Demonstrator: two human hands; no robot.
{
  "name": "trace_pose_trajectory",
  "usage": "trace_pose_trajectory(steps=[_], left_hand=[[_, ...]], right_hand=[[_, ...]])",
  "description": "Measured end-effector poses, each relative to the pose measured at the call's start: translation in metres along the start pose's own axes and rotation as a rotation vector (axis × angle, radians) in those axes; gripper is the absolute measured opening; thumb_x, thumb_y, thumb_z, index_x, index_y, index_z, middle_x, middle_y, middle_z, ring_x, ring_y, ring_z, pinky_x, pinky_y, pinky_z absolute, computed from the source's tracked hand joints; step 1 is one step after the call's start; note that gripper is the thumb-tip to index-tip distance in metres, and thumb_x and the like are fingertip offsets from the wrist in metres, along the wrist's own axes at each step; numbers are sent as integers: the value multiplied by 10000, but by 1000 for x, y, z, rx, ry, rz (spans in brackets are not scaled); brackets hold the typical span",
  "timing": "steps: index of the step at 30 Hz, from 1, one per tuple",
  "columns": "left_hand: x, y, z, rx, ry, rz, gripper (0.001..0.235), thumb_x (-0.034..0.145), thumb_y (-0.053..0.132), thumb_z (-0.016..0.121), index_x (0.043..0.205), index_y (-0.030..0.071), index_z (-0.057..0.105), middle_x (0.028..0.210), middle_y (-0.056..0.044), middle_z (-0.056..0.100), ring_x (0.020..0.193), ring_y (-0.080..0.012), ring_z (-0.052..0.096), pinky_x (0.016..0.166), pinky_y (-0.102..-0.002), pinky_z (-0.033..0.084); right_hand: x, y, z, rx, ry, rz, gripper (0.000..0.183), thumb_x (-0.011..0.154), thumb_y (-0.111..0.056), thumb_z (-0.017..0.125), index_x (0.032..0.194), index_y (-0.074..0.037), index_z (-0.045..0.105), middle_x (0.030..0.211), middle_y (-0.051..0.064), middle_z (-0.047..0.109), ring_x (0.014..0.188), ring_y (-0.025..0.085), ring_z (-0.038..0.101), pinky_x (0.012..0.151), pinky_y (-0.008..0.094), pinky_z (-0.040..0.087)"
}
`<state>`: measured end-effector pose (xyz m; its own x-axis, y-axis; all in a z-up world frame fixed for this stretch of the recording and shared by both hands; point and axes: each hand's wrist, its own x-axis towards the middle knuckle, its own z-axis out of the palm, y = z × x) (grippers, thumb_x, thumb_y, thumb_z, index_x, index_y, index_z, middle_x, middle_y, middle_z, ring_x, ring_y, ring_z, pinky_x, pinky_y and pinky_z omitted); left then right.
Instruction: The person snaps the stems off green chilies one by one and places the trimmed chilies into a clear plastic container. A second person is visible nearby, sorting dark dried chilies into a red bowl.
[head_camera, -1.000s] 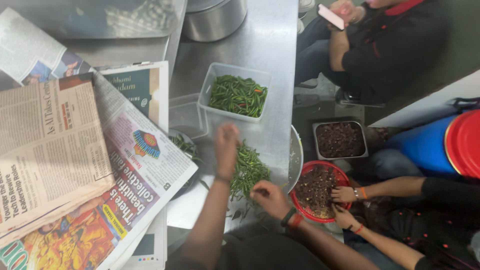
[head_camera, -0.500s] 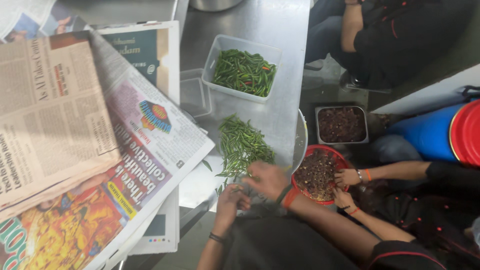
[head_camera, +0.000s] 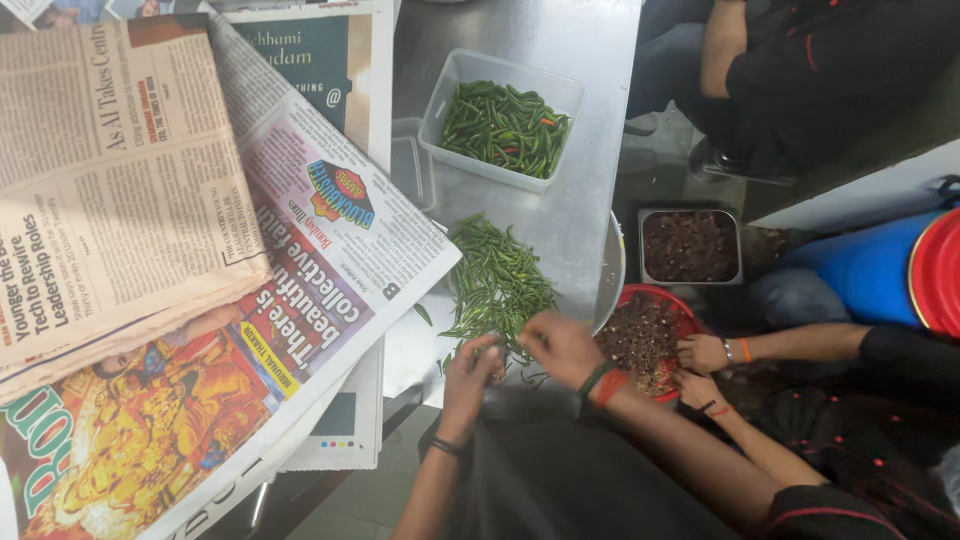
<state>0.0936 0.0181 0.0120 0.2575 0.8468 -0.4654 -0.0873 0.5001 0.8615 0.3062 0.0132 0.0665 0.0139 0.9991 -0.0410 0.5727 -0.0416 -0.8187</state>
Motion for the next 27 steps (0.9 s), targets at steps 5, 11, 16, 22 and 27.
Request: trace_pose_trajectory(steps=[5, 11, 16, 22, 27], left_hand=[[0, 0, 3, 194, 29, 156, 184, 969, 175, 724, 987, -7, 707, 758, 12, 639, 639, -56, 509, 556, -237, 406], [-9, -8, -14, -114, 105, -28, 215, 987, 200, 697, 852, 86, 575, 688, 31, 546, 555, -52, 428, 480, -217, 324], [-16, -2, -20, -121, 138, -147, 245, 1005, 281, 607, 887, 75, 548, 732, -39, 646, 569, -104, 581, 482, -230, 420], [-17, 2, -26, 39, -2, -28, 241, 909, 178, 716, 1073, 90, 562, 860, -45, 645, 682, -142, 654, 535, -276, 475], [-20, 2, -17, 637, 3, 239, 316, 872, 232, 763, 1120, 71, 652, 934, -103, 725, 855, -219, 691, 772, -349, 534]], right_hand=[[-14, -17, 23, -57, -70, -103, 123, 955, -181, 644, 907, -68, 642, 873, 141, 667, 837, 365, 666, 727, 470, 519], [13, -5, 14, -304, 19, -43, 166, 843, -202, 713, 972, -104, 679, 941, 103, 646, 850, 347, 678, 728, 470, 538], [15, -3, 8, -367, -34, -173, 197, 833, -101, 692, 1030, -93, 694, 1016, 110, 620, 887, 343, 676, 749, 465, 541], [7, -22, 41, 185, -19, 13, 203, 843, -133, 712, 1034, -67, 696, 889, 92, 693, 799, 249, 708, 708, 359, 587], [-9, -25, 58, 324, -71, 149, 178, 903, -195, 727, 993, -42, 736, 803, 73, 720, 697, 196, 668, 638, 322, 532]])
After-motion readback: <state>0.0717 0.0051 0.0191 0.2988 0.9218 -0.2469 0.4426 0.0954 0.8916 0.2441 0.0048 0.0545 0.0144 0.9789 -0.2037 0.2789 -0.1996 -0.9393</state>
